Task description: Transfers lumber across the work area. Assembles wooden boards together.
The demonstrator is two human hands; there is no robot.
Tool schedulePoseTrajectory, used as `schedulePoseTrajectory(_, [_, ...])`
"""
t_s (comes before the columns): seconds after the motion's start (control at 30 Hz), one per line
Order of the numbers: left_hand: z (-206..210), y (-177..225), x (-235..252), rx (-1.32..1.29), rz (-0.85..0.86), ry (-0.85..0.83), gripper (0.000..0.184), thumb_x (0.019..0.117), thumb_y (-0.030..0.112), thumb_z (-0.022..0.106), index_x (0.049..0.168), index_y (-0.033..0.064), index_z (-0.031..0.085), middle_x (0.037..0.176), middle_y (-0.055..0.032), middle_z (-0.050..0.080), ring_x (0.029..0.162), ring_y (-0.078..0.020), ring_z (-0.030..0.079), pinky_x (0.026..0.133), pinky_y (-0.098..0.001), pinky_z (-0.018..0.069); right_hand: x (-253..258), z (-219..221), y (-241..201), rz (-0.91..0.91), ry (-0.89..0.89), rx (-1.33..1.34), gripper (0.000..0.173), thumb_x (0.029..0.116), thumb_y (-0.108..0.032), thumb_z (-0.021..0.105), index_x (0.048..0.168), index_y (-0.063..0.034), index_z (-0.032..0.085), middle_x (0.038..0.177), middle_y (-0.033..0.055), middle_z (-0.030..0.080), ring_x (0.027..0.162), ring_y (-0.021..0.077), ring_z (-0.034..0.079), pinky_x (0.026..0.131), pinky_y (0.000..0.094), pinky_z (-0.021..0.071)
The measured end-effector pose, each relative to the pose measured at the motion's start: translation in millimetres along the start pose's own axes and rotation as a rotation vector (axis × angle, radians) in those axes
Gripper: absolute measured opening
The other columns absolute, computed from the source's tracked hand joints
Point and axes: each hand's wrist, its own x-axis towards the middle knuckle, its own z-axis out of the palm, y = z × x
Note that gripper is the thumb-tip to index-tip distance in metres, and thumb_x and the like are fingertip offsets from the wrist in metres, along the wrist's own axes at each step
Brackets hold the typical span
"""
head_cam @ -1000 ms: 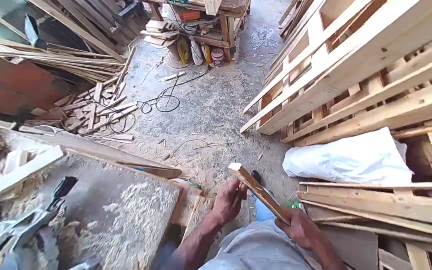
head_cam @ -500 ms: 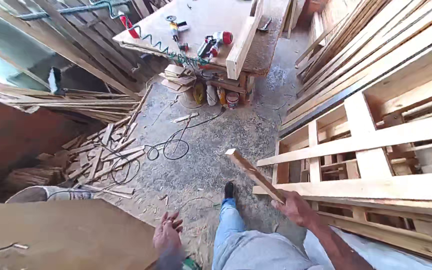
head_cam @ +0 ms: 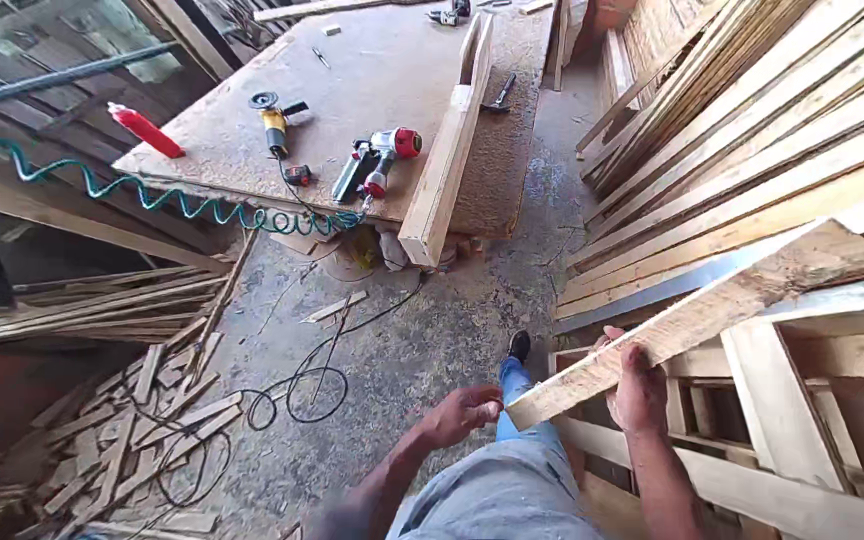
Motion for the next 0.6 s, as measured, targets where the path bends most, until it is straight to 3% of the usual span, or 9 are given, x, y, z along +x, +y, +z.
schedulePoseTrajectory(0.07, [-7.9,32.0,67.1,-0.096,0.037,0.02,0.048,0.098,0.032,0.065,0.134,0.0007,0.059,0.114,-0.0137,0.074,0.1,-0.0251,0.074,0.09,-0.0449,0.0613,70.5,10.9,18.9,-0.021,-0.004,0.086,0.048,0.0973,-0.047,0.068,0.121,-0.0048,0.069,0.097,0.0075,0.075,0.087,0.0178,0.073,0.083,0.0363,0.063])
schedulePoseTrajectory(0.17, [-29.2,79.1,152.8,-0.352,0.042,0.268,0.027,0.0998,0.018,0.064,0.115,-0.0045,0.063,0.096,-0.0182,0.075,0.085,-0.0292,0.076,0.081,-0.0463,0.065,176.4,25.7,28.1,0.018,-0.038,0.117,0.043,0.0979,-0.04,0.069,0.122,-0.0043,0.069,0.098,0.0094,0.076,0.088,0.0195,0.074,0.084,0.0371,0.0632])
schedulePoseTrajectory(0.23, [-54.5,110.2,198.6,-0.508,0.051,0.395,0.026,0.0976,0.014,0.065,0.115,-0.0054,0.062,0.095,-0.0198,0.075,0.083,-0.0308,0.076,0.079,-0.0478,0.0648,240.7,28.4,23.9,0.066,-0.122,0.091,0.045,0.0964,-0.038,0.072,0.127,-0.0052,0.068,0.107,0.0113,0.076,0.097,0.022,0.074,0.089,0.0396,0.0624])
schedulePoseTrajectory(0.3, [-84.3,145.8,240.2,-0.608,0.064,0.514,0.029,0.0961,0.011,0.066,0.12,-0.0054,0.062,0.097,-0.0196,0.074,0.083,-0.0298,0.075,0.078,-0.0473,0.0644,304.5,29.1,12.5,0.103,-0.209,0.045,0.06,0.0925,-0.047,0.074,0.135,-0.0064,0.061,0.119,0.0125,0.074,0.108,0.0255,0.072,0.094,0.0433,0.0614])
schedulePoseTrajectory(0.37, [-118.2,182.6,279.9,-0.658,0.092,0.612,0.03,0.0959,0.008,0.065,0.123,-0.0045,0.062,0.1,-0.0183,0.073,0.084,-0.0279,0.074,0.077,-0.0454,0.0646,372.9,31.8,2.4,0.122,-0.23,0.061,0.067,0.0923,-0.053,0.071,0.138,-0.0066,0.058,0.123,0.0138,0.072,0.11,0.0279,0.071,0.092,0.0461,0.0619])
schedulePoseTrajectory(0.5, [-193.5,242.7,355.2,-0.719,0.199,0.774,0.028,0.0966,0.001,0.062,0.124,-0.0045,0.063,0.102,-0.017,0.073,0.085,-0.0258,0.074,0.077,-0.0424,0.0647,516.9,49.9,11.8,0.135,-0.09,0.112,0.038,0.1028,-0.042,0.059,0.126,-0.0122,0.061,0.114,0.0093,0.075,0.1,0.0258,0.075,0.083,0.0472,0.0646])
schedulePoseTrajectory(0.6, [-244.8,278.4,416.5,-0.798,0.287,0.865,0.028,0.0958,0.001,0.063,0.124,-0.0032,0.063,0.103,-0.0155,0.074,0.086,-0.0242,0.074,0.077,-0.0411,0.065,622.2,72.3,35.6,0.156,-0.087,0.074,0.034,0.1034,-0.036,0.059,0.125,-0.0103,0.055,0.108,0.0085,0.075,0.092,0.0258,0.076,0.075,0.0489,0.0656])
